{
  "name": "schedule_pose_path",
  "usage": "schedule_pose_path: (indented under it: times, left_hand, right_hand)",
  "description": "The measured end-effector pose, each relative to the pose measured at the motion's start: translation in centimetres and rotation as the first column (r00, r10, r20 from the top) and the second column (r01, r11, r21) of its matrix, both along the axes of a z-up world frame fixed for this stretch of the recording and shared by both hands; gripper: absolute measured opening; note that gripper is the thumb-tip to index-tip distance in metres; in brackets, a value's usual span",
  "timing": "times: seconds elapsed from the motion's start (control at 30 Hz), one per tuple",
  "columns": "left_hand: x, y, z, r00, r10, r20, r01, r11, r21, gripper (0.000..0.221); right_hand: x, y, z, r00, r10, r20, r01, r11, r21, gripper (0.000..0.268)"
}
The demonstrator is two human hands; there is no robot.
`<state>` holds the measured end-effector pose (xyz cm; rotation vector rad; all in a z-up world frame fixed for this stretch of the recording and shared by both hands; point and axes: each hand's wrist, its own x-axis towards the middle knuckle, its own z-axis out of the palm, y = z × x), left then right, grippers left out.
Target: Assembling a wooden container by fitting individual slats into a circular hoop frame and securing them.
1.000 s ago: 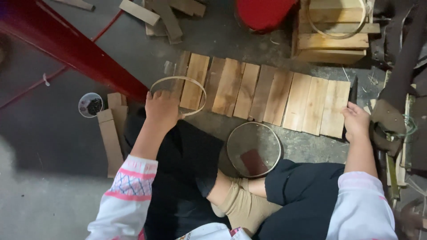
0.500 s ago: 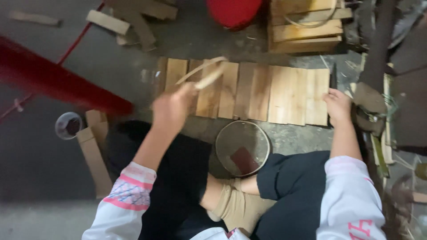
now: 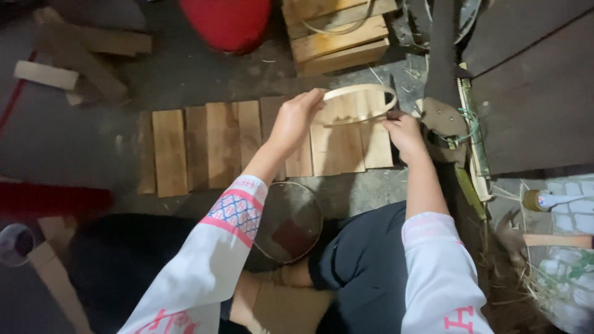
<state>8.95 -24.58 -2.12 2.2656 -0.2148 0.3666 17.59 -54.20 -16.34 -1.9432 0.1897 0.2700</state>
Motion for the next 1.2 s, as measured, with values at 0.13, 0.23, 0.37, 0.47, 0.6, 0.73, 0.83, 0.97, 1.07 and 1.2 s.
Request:
schedule_pose_path:
  times: [0.13,0.23,0.37,0.47,0.6,0.73,0.83,0.97,1.07,1.2]
  left_hand:
    - [0.9,0.4,0.8,0.998,-0.037,-0.045,0.037,0.999,-0.013,0.014]
    - [1.6,0.7,1.3,0.998,-0.055,-0.018,0.055,0.998,0.001,0.012]
    - [2.5,1.0,1.0,0.998,-0.053,-0.022,0.053,0.999,-0.002,0.010]
    - [2.5,1.2,1.2,0.998,-0.055,-0.026,0.056,0.998,0.033,0.012]
    - [2.6,1.7,0.7,0.998,-0.051,-0.032,0.053,0.996,0.073,0.011]
    - [2.5,2.4,0.5,0.997,-0.057,-0.050,0.059,0.997,0.044,0.016]
    - [2.3,2.6,1.1,0.997,-0.060,-0.047,0.062,0.997,0.043,0.018]
    - [1.9,3.1,1.0,0.996,-0.036,-0.087,0.040,0.998,0.051,0.016]
    - [1.9,3.9,0.1,0.992,0.003,-0.126,0.010,0.994,0.105,0.020]
    - [1.4,4.6,0.3,0.973,0.088,-0.213,-0.042,0.976,0.211,0.020]
  right_hand:
    - [0.7,-0.4,1.0,0.999,0.041,-0.036,-0.041,0.999,-0.004,0.038]
    - [0.4,0.3,3.4,0.996,0.086,-0.026,-0.086,0.996,-0.019,0.034]
    - [-0.4,1.0,5.9,0.993,0.119,-0.017,-0.120,0.991,-0.055,0.041]
    - [-0.6,1.5,6.7,0.991,0.130,-0.020,-0.131,0.989,-0.069,0.044]
    - [-0.5,1.6,6.5,0.991,0.130,-0.037,-0.134,0.986,-0.104,0.043]
    - [-0.5,2.1,6.2,0.991,0.132,-0.019,-0.133,0.977,-0.168,0.040]
    - [-0.8,2.9,6.9,0.993,0.120,-0.004,-0.117,0.960,-0.255,0.040]
    - [-0.7,3.5,7.4,0.979,0.189,0.070,-0.147,0.907,-0.395,0.040]
    - [-1.0,4.0,8.2,0.972,0.217,0.094,-0.156,0.886,-0.437,0.041]
    - [-1.6,4.7,9.3,0.961,0.238,0.145,-0.149,0.879,-0.454,0.038]
